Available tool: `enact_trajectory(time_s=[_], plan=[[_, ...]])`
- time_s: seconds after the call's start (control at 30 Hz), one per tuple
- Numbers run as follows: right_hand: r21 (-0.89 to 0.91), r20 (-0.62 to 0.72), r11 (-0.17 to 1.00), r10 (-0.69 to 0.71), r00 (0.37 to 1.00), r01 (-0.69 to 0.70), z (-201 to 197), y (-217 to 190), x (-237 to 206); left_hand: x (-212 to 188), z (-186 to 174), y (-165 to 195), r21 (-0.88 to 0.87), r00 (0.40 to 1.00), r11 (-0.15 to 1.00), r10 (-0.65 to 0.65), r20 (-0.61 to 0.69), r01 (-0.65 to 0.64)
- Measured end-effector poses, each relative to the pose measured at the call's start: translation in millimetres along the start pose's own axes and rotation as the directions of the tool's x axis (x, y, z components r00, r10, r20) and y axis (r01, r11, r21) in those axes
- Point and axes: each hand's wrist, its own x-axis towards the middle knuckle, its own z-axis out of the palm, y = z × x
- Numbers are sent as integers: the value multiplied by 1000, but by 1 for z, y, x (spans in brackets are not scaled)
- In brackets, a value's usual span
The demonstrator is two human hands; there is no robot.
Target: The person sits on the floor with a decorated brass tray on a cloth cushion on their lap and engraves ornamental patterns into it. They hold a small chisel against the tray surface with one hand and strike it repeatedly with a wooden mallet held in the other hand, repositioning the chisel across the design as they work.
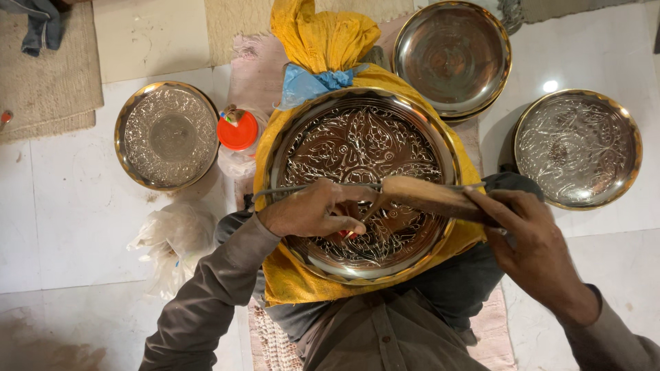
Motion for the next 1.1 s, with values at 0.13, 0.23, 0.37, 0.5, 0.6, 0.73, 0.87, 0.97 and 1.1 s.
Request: enact_trajectory(time_s=[0.13,0.23,0.37,0.5,0.6,0.73,0.87,0.97,1.1], plan=[[358,-4,924,147,989,-136,0,-1,-2,3,-1,-1,-51,999,999,-13,35,15],[247,-32,965,97,995,-86,2,0,-5,3,-2,-2,-20,998,999,-38,53,39],[460,-1,847,302,953,-268,4,-2,-8,3,-2,-3,-30,993,996,-84,82,87],[-156,-84,987,-45,995,31,-2,-3,-8,2,-5,-1,-42,990,990,136,38,-135],[96,-41,993,70,997,-66,-6,-5,-8,-2,-2,3,-62,992,990,122,-33,-124],[291,57,937,187,981,-195,-11,-5,-6,-4,17,10,-342,987,938,-101,-125,53],[280,107,937,188,976,-211,-12,-3,-2,-4,36,11,-298,989,950,-125,-77,97],[274,160,935,185,970,-224,-12,-2,0,-4,42,8,-223,980,961,-186,-73,166],[228,246,930,231,941,-288,-13,-2,4,-5,44,3,-153,978,975,-178,-113,160]])
